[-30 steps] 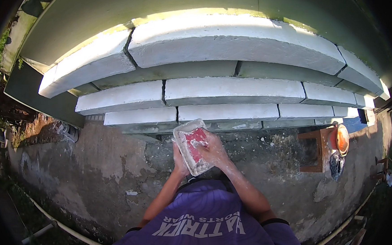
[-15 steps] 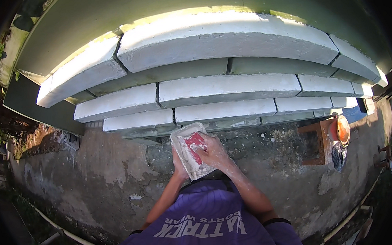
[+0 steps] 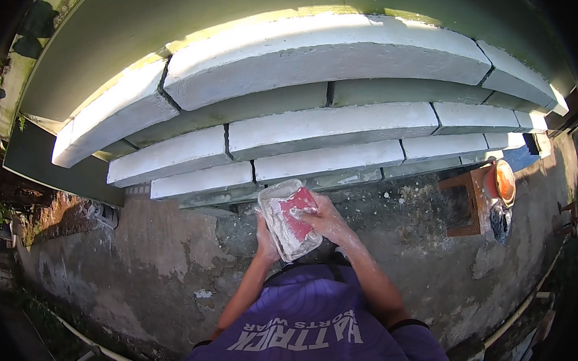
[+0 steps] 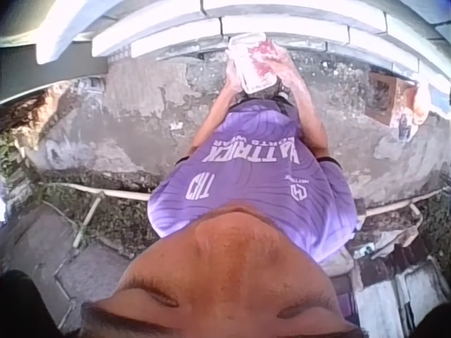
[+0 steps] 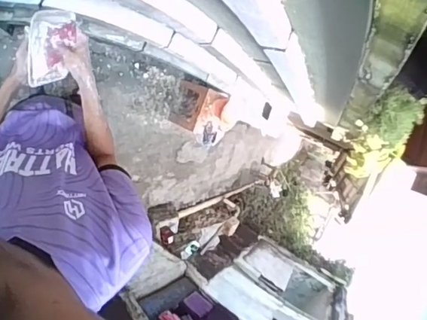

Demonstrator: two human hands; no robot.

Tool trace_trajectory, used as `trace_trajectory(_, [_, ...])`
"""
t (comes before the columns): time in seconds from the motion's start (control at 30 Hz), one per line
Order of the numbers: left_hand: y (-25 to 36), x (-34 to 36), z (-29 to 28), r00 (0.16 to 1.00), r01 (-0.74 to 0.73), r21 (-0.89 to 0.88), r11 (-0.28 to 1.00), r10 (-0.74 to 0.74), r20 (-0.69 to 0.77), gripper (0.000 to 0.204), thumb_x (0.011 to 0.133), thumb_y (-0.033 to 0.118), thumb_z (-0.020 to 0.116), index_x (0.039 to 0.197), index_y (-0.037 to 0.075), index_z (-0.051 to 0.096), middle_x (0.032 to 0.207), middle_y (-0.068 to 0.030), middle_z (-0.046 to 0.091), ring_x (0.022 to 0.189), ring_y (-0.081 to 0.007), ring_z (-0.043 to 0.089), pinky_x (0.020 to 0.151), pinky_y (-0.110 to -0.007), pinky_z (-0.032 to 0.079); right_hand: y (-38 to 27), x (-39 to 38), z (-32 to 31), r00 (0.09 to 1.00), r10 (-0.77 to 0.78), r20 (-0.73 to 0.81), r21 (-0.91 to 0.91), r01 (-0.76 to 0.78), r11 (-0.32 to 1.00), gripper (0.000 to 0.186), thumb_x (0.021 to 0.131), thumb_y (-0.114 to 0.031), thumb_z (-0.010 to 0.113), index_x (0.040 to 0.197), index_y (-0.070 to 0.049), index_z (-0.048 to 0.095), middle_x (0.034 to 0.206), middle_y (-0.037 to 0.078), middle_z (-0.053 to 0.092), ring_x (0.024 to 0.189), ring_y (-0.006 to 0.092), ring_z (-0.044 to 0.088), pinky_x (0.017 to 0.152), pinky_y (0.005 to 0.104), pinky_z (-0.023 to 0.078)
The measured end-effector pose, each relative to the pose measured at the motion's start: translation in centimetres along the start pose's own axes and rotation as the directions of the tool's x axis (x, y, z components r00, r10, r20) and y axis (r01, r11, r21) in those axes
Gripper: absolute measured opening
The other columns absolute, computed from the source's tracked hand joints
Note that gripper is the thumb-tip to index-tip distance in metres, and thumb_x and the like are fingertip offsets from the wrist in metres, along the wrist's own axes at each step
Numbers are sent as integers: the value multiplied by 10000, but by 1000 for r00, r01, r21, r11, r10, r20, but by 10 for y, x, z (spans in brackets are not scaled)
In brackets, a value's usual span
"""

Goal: Applying plaster or sealant to horizontal grooves in a wall structure using a scraper.

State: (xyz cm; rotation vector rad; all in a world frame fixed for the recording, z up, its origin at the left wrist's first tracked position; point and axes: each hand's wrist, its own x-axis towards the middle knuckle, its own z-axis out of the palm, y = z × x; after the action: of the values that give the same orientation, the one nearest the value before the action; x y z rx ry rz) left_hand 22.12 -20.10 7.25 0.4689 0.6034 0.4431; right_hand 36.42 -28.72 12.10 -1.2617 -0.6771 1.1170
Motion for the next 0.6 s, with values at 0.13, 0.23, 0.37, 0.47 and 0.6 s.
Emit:
trace_trajectory(0.13, [5,-4,3,1000,14,-38,999,-13,21,769,945,648,215,1425,61,341,1362,-167,479,1213,-324,510,1036,-461,420,-3,-2,-6,998,-48,-35,12,48,999,372,830,69,580,1193,-4,552,1031,14,641,939,80,587,835,246,491])
trace_trajectory(0.23, [8,-5,-2,995,-34,-60,998,39,87,797,931,670,220,1443,66,308,1401,-168,432,1247,-342,475,1041,-492,406,-8,-3,-10,995,-13,-102,89,22,996,341,815,82,575,1142,-14,577,1018,15,645,924,83,595,829,246,491])
trace_trajectory(0.37, [11,-8,1,992,-46,-68,997,54,110,813,922,684,225,1442,66,310,1388,-173,446,1237,-345,484,1037,-490,410,-19,-5,-16,998,-48,-51,-8,48,999,325,823,77,565,1137,-9,574,1010,15,649,898,84,602,805,246,495])
trace_trajectory(0.47, [11,-9,0,990,-65,-82,995,75,118,821,917,692,223,1440,65,313,1375,-176,458,1224,-349,494,1033,-488,415,-44,-10,-13,999,-36,-16,-223,31,974,277,825,24,584,1102,13,578,948,54,671,833,107,611,758,277,501])
trace_trajectory(0.6, [12,-11,7,990,-102,-78,992,109,88,823,914,695,224,1433,65,326,1362,-174,470,1208,-339,508,1023,-480,426,-62,-3,-4,968,-210,141,-587,252,770,325,772,-33,596,1090,35,581,918,195,663,794,287,645,758,350,502])
